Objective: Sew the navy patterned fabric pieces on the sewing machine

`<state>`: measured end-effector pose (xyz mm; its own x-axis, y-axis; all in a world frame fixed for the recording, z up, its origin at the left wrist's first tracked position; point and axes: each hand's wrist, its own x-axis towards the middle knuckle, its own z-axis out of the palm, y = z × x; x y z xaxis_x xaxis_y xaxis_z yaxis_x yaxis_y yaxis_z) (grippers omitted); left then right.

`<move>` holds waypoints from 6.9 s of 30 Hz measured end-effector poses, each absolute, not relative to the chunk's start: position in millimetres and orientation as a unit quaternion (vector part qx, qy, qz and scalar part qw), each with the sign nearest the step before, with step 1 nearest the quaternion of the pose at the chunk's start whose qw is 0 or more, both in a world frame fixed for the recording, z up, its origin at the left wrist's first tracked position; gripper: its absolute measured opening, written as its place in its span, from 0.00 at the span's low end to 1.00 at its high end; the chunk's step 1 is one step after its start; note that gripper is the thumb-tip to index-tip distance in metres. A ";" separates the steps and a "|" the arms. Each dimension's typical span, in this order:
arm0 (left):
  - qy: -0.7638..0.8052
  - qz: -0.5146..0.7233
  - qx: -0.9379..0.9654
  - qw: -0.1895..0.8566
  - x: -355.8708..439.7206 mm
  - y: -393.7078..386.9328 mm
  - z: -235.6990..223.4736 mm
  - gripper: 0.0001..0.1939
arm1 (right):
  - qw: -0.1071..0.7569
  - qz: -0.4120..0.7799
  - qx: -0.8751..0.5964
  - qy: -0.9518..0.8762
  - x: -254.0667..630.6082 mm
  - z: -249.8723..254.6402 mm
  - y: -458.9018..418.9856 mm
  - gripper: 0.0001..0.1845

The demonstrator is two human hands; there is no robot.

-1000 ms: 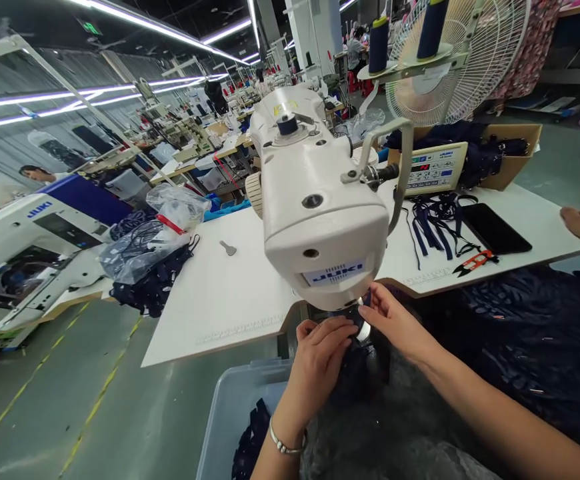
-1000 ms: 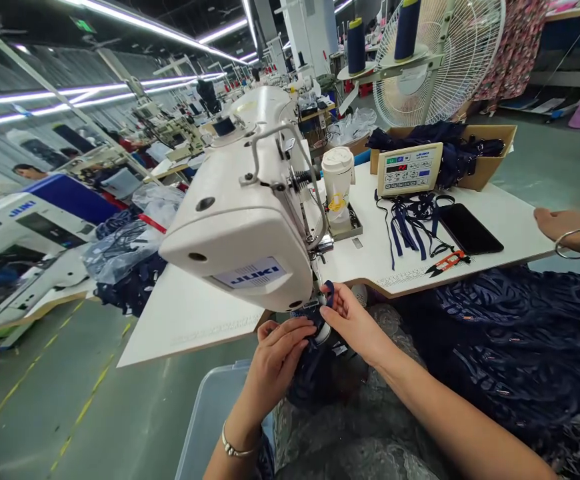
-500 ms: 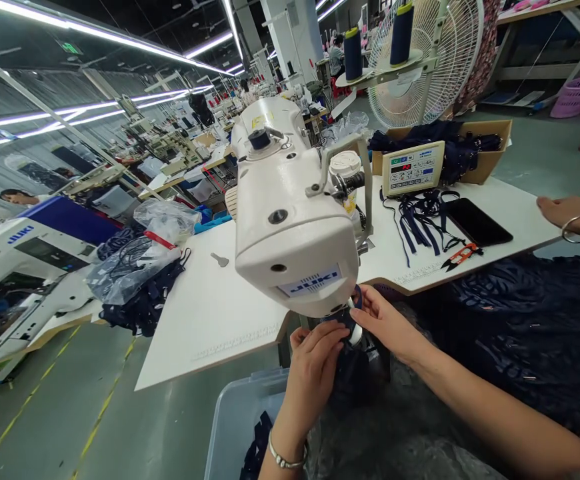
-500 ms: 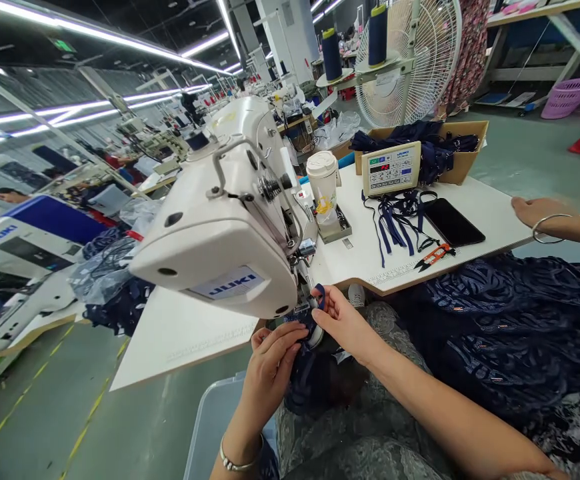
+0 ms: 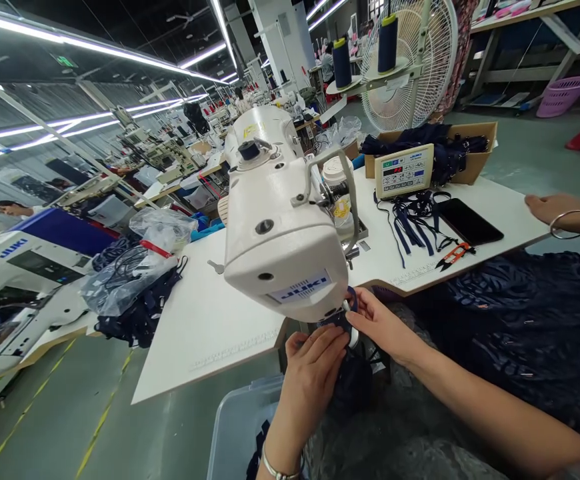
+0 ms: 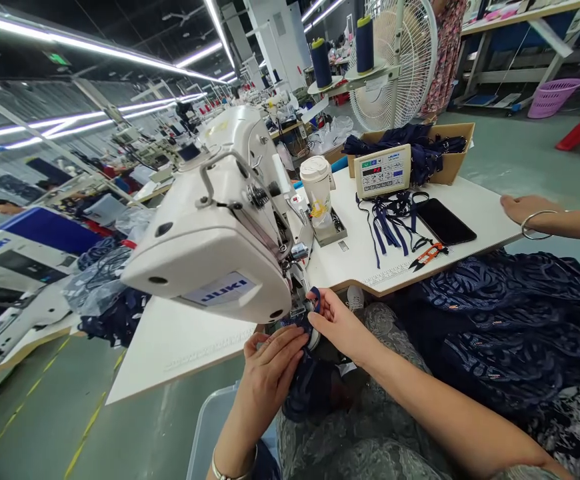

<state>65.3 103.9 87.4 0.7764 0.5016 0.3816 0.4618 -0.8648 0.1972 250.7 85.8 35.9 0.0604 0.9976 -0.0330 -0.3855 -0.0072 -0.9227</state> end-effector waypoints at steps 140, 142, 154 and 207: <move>0.419 0.234 0.863 -0.157 106.9 71.0 63.0 0.17 | 0.447 0.337 -0.517 -0.648 275.2 43.7 150.5 0.17; 0.422 0.240 0.859 -0.159 105.7 70.8 61.0 0.18 | 0.445 0.344 -0.521 -0.642 275.0 43.7 150.4 0.17; 0.418 0.252 0.865 -0.118 93.7 72.8 69.1 0.17 | 0.460 0.350 -0.506 -0.640 272.2 50.5 149.7 0.15; 0.446 0.280 0.839 -0.140 100.7 75.4 57.2 0.14 | 0.468 0.283 -0.550 -0.631 261.8 37.0 154.5 0.13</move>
<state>100.7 75.4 57.2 0.4461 0.6696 0.5938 0.8258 -0.5638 0.0153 261.8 154.5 37.0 0.0448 0.9592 0.2793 0.4289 0.2340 -0.8725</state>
